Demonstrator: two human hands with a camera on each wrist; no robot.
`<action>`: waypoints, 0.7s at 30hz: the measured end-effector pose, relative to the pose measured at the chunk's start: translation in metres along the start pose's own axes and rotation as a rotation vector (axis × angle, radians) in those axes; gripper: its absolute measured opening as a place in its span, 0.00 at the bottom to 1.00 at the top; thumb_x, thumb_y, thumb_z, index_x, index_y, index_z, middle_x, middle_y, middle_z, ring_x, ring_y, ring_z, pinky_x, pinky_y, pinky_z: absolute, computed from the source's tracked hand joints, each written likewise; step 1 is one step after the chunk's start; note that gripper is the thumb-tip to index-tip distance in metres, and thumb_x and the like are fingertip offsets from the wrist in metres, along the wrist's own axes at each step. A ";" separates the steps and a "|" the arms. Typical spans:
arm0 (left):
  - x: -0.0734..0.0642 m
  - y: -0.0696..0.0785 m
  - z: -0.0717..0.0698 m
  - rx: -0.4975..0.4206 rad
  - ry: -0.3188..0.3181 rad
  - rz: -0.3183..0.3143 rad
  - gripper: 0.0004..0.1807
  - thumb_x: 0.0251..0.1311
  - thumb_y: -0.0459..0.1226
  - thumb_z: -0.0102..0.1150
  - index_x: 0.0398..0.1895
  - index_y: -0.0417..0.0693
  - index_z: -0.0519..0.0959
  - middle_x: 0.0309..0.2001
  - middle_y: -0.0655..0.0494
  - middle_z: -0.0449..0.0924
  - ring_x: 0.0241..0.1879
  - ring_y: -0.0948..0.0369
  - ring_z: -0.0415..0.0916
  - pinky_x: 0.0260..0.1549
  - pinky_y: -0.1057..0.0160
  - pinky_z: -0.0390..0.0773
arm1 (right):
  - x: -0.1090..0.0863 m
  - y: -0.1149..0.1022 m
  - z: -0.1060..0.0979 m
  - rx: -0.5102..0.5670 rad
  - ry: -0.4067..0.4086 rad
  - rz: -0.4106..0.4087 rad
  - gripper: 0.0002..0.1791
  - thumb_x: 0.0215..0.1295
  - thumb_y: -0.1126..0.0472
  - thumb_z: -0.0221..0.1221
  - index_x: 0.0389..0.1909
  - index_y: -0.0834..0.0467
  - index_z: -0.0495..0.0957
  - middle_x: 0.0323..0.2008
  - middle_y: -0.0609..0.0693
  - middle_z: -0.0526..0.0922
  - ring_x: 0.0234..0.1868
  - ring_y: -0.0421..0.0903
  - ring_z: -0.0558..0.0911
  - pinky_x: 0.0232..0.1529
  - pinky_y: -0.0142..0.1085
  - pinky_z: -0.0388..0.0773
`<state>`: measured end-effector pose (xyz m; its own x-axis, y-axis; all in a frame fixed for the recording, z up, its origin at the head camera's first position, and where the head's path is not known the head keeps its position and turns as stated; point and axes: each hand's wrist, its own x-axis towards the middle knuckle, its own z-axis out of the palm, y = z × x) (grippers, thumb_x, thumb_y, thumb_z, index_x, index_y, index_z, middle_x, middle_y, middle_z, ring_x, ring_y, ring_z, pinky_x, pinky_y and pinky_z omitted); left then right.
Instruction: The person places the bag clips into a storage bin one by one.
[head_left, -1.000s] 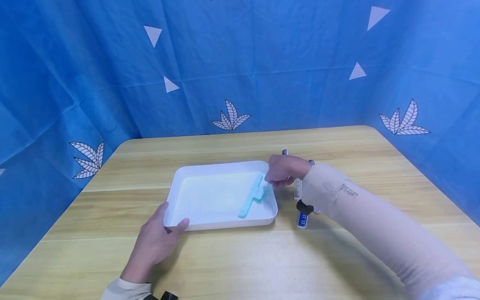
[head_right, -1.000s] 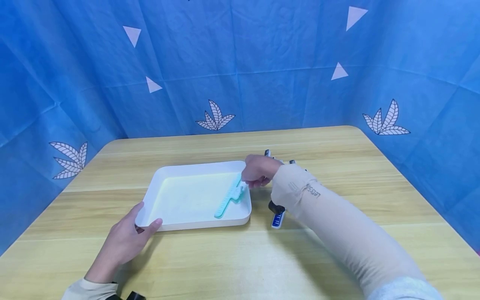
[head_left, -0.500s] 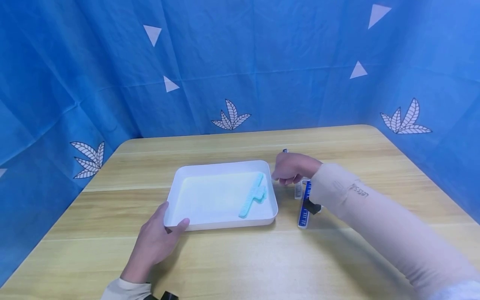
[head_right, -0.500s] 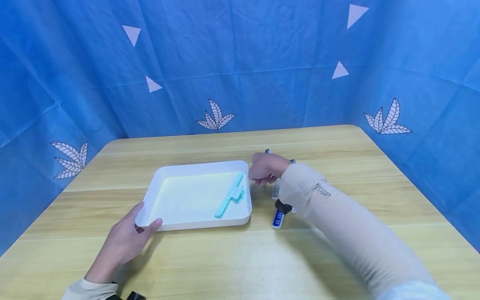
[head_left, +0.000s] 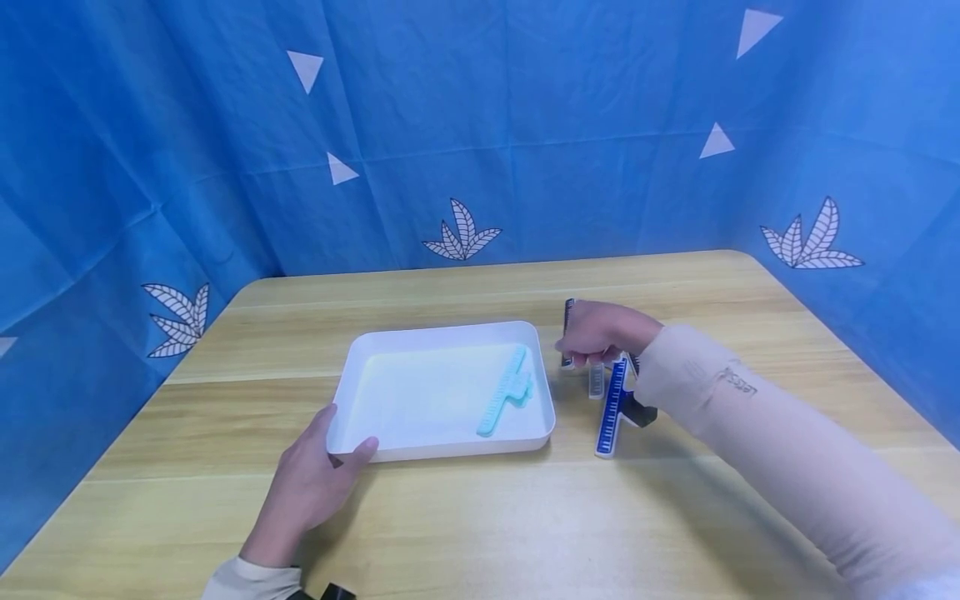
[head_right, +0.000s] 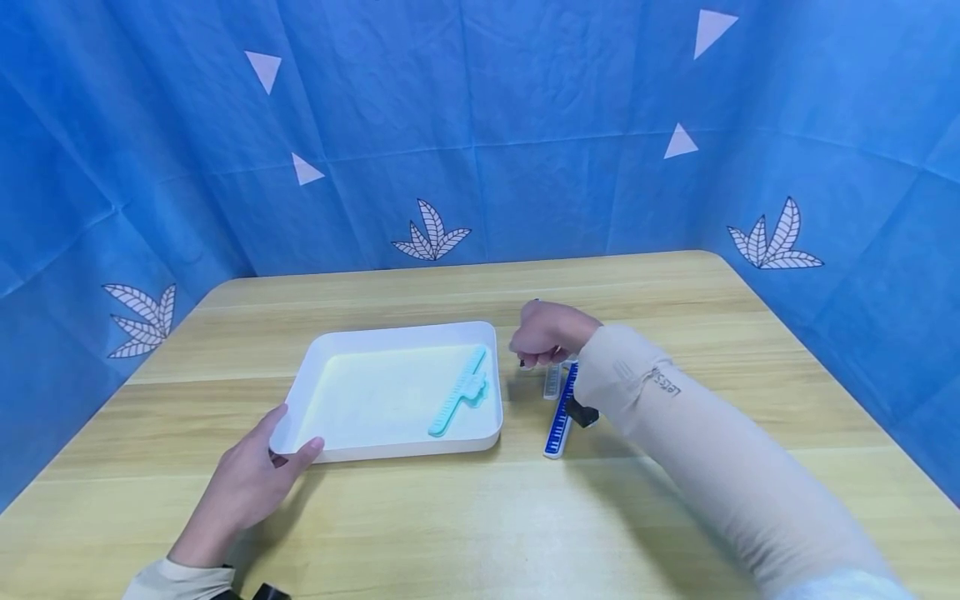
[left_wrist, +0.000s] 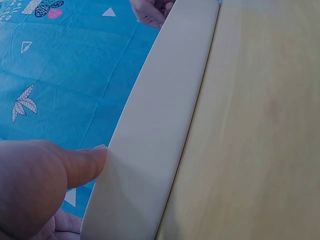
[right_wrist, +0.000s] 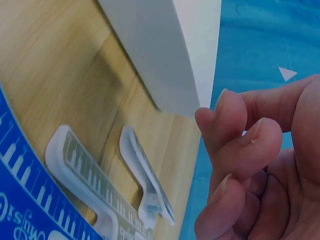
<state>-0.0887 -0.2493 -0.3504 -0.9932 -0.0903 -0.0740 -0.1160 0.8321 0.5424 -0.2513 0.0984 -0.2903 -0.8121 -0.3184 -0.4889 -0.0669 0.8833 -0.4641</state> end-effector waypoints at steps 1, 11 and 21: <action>0.000 0.000 0.000 -0.001 -0.001 -0.002 0.52 0.65 0.60 0.51 0.74 0.31 0.44 0.68 0.26 0.54 0.65 0.34 0.58 0.60 0.36 0.61 | -0.001 0.001 0.000 0.002 0.003 0.005 0.19 0.68 0.58 0.53 0.16 0.55 0.76 0.15 0.46 0.72 0.14 0.38 0.66 0.19 0.28 0.65; 0.000 0.001 -0.001 -0.002 -0.003 0.001 0.52 0.65 0.60 0.51 0.74 0.29 0.44 0.68 0.25 0.54 0.64 0.34 0.59 0.60 0.36 0.62 | -0.003 0.006 -0.004 0.038 -0.001 0.030 0.13 0.68 0.59 0.52 0.27 0.61 0.79 0.18 0.47 0.76 0.16 0.40 0.68 0.21 0.29 0.66; -0.002 0.002 -0.002 -0.007 0.000 -0.011 0.52 0.64 0.60 0.51 0.74 0.30 0.44 0.69 0.26 0.53 0.66 0.35 0.57 0.61 0.36 0.60 | -0.002 0.015 -0.007 0.036 0.004 0.025 0.16 0.71 0.57 0.51 0.29 0.63 0.79 0.17 0.46 0.74 0.15 0.38 0.66 0.20 0.28 0.65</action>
<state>-0.0870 -0.2485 -0.3480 -0.9919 -0.0994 -0.0795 -0.1268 0.8270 0.5477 -0.2546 0.1150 -0.2913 -0.8155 -0.2952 -0.4977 -0.0258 0.8778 -0.4784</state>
